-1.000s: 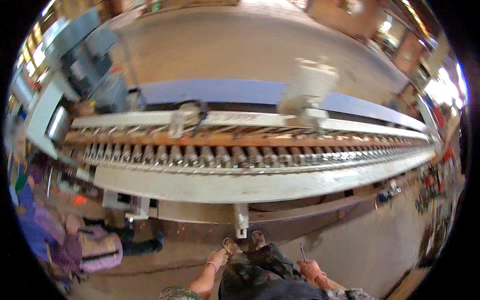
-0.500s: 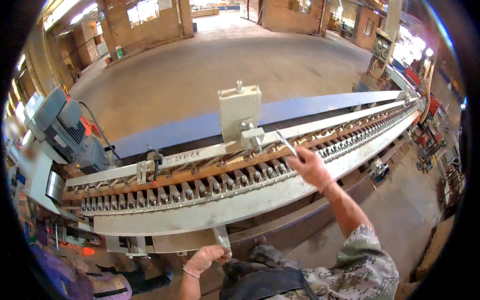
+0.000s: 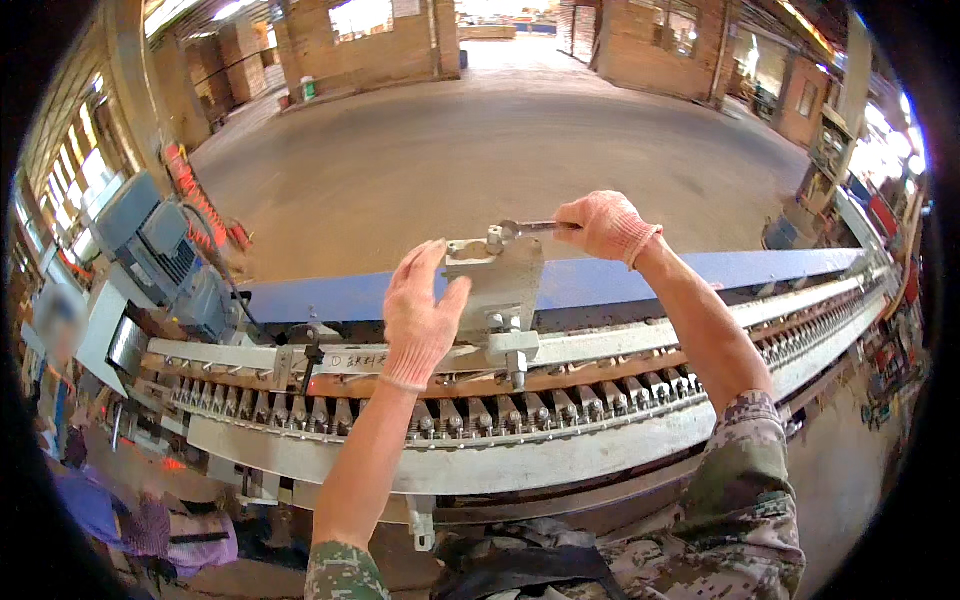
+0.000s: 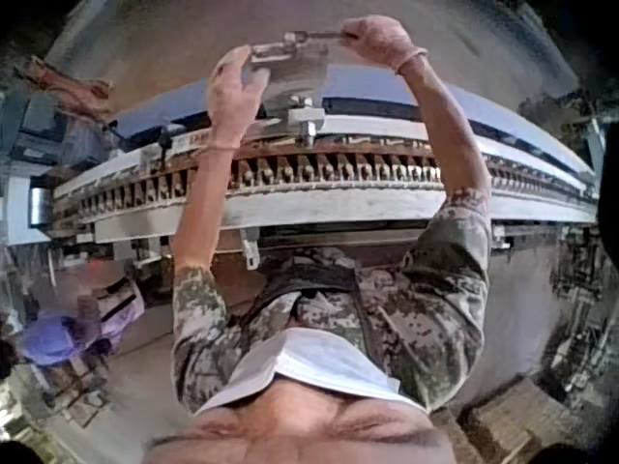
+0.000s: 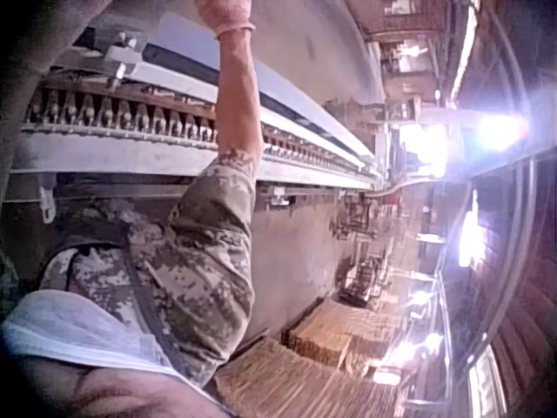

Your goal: The person uses a wrench to tighten bolts on a long, white industrial machine with a conveyor belt. They move along the length of the machine, adjusting various components while another person observes nearby.

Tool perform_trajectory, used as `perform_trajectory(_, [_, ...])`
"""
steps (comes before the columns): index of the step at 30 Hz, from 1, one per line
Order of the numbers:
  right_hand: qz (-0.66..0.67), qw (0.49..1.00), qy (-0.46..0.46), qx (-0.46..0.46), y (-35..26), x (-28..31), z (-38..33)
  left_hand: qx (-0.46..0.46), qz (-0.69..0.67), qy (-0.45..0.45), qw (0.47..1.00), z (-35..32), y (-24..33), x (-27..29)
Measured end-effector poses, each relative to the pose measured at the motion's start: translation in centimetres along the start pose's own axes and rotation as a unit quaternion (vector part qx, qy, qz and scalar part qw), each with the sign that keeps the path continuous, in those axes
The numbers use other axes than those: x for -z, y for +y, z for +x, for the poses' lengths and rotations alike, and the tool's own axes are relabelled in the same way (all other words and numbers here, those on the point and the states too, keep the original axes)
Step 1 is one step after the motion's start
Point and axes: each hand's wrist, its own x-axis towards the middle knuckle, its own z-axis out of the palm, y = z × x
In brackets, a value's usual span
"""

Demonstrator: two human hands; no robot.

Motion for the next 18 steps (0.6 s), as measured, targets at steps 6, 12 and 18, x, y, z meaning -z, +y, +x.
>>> perform_trajectory(6, [-0.069, 0.983, 0.086, 0.146, 3.4, -3.9, 4.7, -0.017, 0.006, -0.03, 0.999, 4.0, 0.3, -4.8])
perform_trajectory(12, [-0.015, 0.971, 0.091, 0.219, 0.6, -5.4, 10.1, -0.002, 0.044, 0.02, 0.999, 4.0, -0.3, -6.5])
perform_trajectory(18, [0.043, 0.967, 0.098, 0.23, -0.9, -6.9, 12.0, 0.012, 0.049, 0.045, 0.998, 3.9, -0.8, -7.4])
